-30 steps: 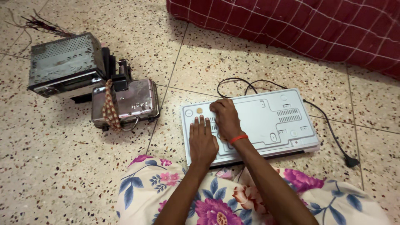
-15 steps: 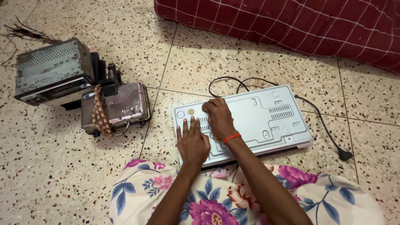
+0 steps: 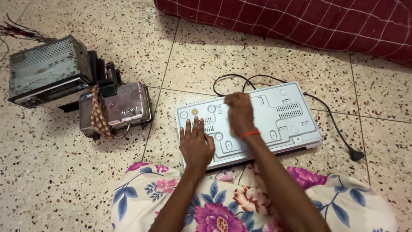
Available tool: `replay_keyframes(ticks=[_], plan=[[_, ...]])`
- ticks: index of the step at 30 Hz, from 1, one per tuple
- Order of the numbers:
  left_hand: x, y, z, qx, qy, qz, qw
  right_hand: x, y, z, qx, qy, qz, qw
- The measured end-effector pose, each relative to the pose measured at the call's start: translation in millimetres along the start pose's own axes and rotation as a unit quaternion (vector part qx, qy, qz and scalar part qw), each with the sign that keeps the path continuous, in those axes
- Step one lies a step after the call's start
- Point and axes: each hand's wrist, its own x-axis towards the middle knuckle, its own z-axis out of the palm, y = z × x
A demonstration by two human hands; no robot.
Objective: The person sits on the floor and handles various electronic components, including a white DVD player casing, a power supply unit, and internal circuit boards, by moving and placing them together.
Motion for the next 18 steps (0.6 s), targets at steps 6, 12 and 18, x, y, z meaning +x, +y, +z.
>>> replay_keyframes(ticks=[6, 12, 18], plan=[[-2, -1, 2, -0.006, 0.005, 0.005, 1.000, 19, 81, -55, -0.083, 0.045, 0.006, 0.996], [-2, 2, 7, -0.032, 0.001, 0.029, 0.999, 16, 86, -54, -0.098, 0.085, 0.047, 0.990], [0, 12, 0, 0.020, 0.024, -0.008, 0.999, 8, 57, -25, -0.060, 0.088, 0.037, 0.994]])
